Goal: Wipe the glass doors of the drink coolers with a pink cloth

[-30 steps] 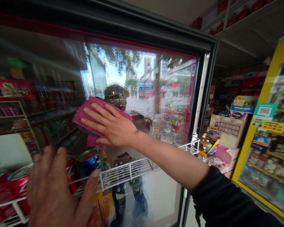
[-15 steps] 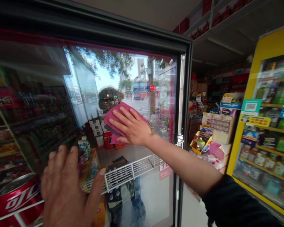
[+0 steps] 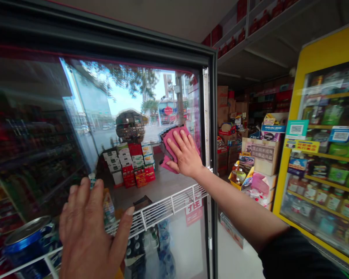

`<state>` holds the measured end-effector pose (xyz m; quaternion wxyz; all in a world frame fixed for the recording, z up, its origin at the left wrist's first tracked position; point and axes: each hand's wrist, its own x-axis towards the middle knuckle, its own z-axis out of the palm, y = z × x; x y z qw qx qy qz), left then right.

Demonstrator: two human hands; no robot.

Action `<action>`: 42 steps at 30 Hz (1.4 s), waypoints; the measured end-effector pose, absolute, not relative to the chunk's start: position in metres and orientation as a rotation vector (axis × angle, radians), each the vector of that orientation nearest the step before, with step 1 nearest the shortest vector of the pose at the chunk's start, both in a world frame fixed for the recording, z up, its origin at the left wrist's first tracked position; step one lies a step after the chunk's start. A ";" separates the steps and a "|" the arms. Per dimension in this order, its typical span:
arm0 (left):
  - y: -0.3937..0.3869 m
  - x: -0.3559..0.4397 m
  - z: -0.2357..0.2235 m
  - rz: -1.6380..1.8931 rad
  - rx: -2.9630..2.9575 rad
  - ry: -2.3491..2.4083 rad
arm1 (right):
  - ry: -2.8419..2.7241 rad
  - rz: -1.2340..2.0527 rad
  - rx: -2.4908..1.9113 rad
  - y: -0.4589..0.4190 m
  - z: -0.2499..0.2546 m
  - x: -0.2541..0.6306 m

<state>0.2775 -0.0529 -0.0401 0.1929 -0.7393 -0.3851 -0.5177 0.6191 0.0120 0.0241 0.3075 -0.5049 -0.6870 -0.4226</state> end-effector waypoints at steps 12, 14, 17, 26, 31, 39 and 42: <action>-0.046 0.297 -0.036 -1.547 -2.063 -1.038 | -1.374 -1.097 -1.382 0.029 0.076 0.644; -0.044 0.298 -0.035 -1.573 -2.061 -1.036 | -1.364 -1.131 -1.368 0.034 0.105 0.646; -0.041 0.300 -0.033 -1.582 -2.060 -1.046 | -1.328 -1.184 -1.332 0.043 0.145 0.649; -0.037 0.304 -0.039 -1.549 -2.083 -1.071 | -1.359 -1.210 -1.314 0.038 0.100 0.654; -0.038 0.307 -0.039 -1.544 -2.110 -1.088 | -1.376 -1.180 -1.321 0.029 0.053 0.653; -0.033 0.305 -0.051 -1.544 -2.129 -1.085 | -1.398 -1.148 -1.348 0.024 0.019 0.654; -0.031 0.301 -0.049 -1.558 -2.123 -1.070 | -1.370 -1.147 -1.338 0.027 0.020 0.651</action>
